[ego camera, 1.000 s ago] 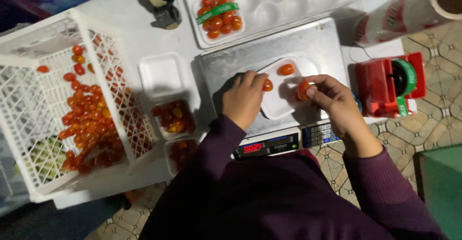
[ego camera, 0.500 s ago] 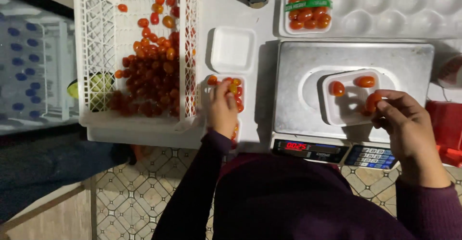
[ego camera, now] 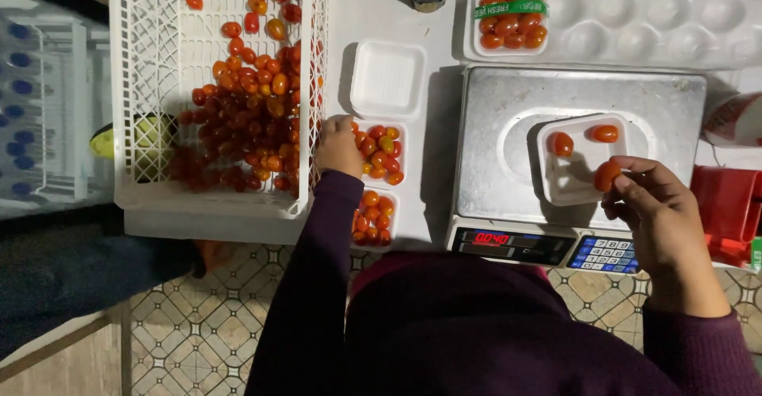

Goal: The person sorts cherry tomatoes into plastic containers, weighs them on a digital scale, and applies labels by hand.

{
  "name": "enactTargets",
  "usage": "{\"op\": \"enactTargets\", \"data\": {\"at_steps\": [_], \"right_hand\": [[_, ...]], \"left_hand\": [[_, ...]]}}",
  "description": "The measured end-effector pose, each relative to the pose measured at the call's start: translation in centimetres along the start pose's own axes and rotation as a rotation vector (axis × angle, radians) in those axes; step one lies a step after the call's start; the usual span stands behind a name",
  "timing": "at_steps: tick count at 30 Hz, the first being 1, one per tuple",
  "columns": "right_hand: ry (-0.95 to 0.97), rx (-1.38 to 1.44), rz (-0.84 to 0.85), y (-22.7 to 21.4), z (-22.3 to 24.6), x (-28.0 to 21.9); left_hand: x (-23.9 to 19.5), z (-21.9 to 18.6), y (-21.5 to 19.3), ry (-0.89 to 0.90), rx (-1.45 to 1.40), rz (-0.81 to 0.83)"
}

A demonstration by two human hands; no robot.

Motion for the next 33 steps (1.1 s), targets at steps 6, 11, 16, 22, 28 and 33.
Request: {"op": "enactTargets", "data": {"at_steps": [6, 11, 16, 22, 28, 33], "right_hand": [[0.029, 0.048, -0.032, 0.2, -0.6, -0.9], [0.033, 0.035, -0.002, 0.9, -0.7, -0.5], [0.013, 0.023, 0.022, 1.7, -0.6, 0.0], [0.016, 0.004, 0.026, 1.8, -0.7, 0.1], [-0.001, 0.001, 0.008, 1.1, -1.9, 0.6], [-0.012, -0.026, 0.025, 1.3, -1.6, 0.4]], "left_hand": [[-5.3, -2.9, -5.5, -0.071, -0.692, 0.161], [-7.6, -3.6, -6.4, 0.005, -1.008, 0.346], [-7.8, -3.3, -7.0, -0.010, -1.100, 0.405], [-6.1, -0.4, -4.6, 0.013, -0.540, 0.095], [-3.3, 0.5, -2.4, 0.015, -0.297, 0.019], [-1.6, -0.5, -2.1, 0.031, -0.140, 0.004]]}}
Point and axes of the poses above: each hand's wrist, its own x-axis towards the middle knuckle, its own y-axis out of the palm, z = x × y, the point moved 3 cm from there along x, towards the middle knuckle, and after that the axes turned 8 degrees about z, right-handed, at the moved point
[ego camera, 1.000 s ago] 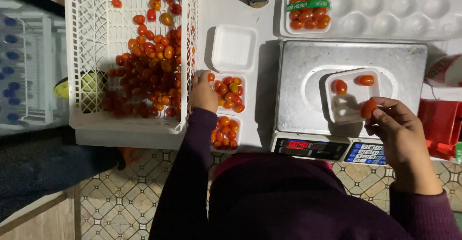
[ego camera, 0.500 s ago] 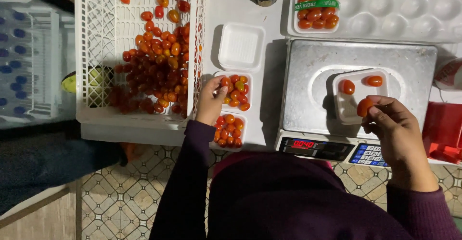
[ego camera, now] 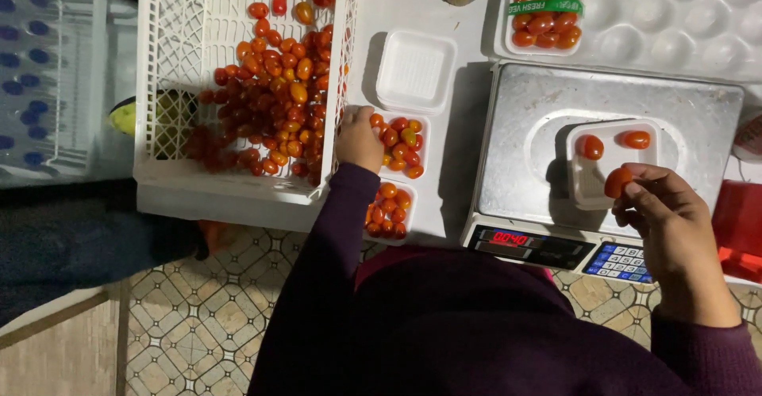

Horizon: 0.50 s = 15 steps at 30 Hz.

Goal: The person sorts cherry tomatoes into plastic containers, weighs them on a digital scale, and applies labels by hand.

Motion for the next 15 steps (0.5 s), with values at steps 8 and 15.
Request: {"op": "enactTargets", "data": {"at_steps": [8, 15], "right_hand": [[0.007, -0.003, -0.003, 0.2, 0.3, -0.5], [0.017, -0.007, 0.005, 0.9, 1.1, -0.8]], "left_hand": [[-2.3, -1.0, -1.2, -0.037, -0.025, 0.058], [-4.8, 0.2, 0.2, -0.094, 0.168, 0.126]]}}
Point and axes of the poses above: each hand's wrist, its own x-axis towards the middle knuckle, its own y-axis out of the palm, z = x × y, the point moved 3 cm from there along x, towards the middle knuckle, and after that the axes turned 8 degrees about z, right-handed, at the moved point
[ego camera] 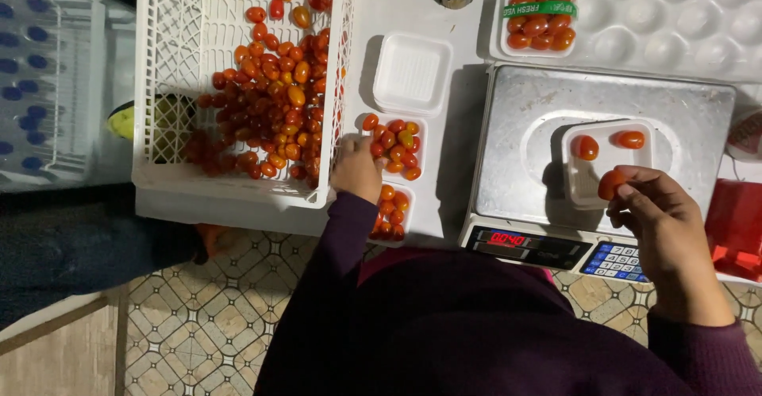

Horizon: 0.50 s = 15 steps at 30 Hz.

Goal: The person sorts cherry tomatoes into plastic containers, weighs them on a digital scale, and applies labels by hand.

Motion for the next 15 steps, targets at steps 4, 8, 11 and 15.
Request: {"op": "enactTargets", "data": {"at_steps": [4, 8, 11, 15], "right_hand": [[-0.035, 0.000, 0.035, 0.5, -0.3, 0.6], [-0.039, -0.011, 0.048, 0.7, -0.7, 0.9], [-0.026, -0.146, 0.012, 2.2, 0.3, 0.3], [-0.368, -0.891, 0.125, 6.5, 2.0, -0.4]], "left_hand": [[1.2, 1.0, 2.3, 0.079, 0.132, -0.166], [1.1, 1.8, 3.1, 0.087, 0.212, -0.210], [-0.8, 1.0, 1.7, 0.189, -0.004, -0.311], [-5.1, -2.6, -2.9, 0.178, -0.923, 0.111]]}}
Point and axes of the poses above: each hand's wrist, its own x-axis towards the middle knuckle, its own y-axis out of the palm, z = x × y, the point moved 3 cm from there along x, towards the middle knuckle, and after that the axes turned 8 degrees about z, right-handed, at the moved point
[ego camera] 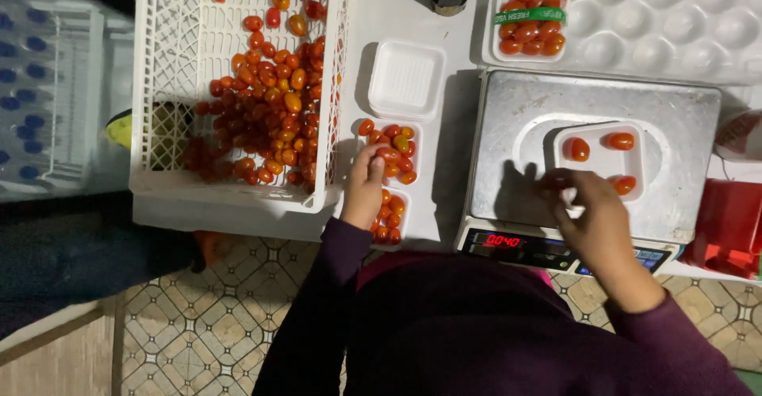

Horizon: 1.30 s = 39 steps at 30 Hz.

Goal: The person sorts cherry tomatoes into plastic containers, weighs them on a digital scale, and applies labels by hand.

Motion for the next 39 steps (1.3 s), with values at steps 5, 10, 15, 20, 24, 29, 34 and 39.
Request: {"op": "enactTargets", "data": {"at_steps": [5, 10, 15, 20, 24, 29, 34, 39], "right_hand": [[-0.288, -0.814, -0.311, 3.8, 0.0, 2.2], [-0.306, -0.822, -0.311, 3.4, 0.1, 2.5], [-0.299, -0.763, -0.296, 3.5, -0.1, 2.0], [-0.325, -0.743, -0.345, 4.1, -0.2, 1.1], [-0.293, -0.643, -0.305, 4.0, -0.5, 0.2], [-0.241, -0.500, -0.247, 3.8, -2.1, -0.8], [-0.236, -0.432, -0.266, 3.6, -2.4, -1.5], [-0.111, -0.266, -0.152, 3.8, -4.8, -2.1]], "left_hand": [[-2.7, -3.0, 3.0, 0.042, -0.455, 0.205], [-2.2, -1.0, 4.7, 0.129, -0.516, 0.283], [0.8, 4.0, 1.2, 0.058, 0.336, -0.154], [3.6, 6.5, -0.5, -0.098, 0.816, -0.227], [6.4, 7.9, -0.4, -0.212, 0.949, -0.176], [6.3, 6.5, -1.5, -0.072, 0.946, -0.271], [4.8, 2.5, -2.1, -0.003, 0.828, -0.274], [3.2, 4.1, -1.9, -0.072, 0.891, -0.158]]}}
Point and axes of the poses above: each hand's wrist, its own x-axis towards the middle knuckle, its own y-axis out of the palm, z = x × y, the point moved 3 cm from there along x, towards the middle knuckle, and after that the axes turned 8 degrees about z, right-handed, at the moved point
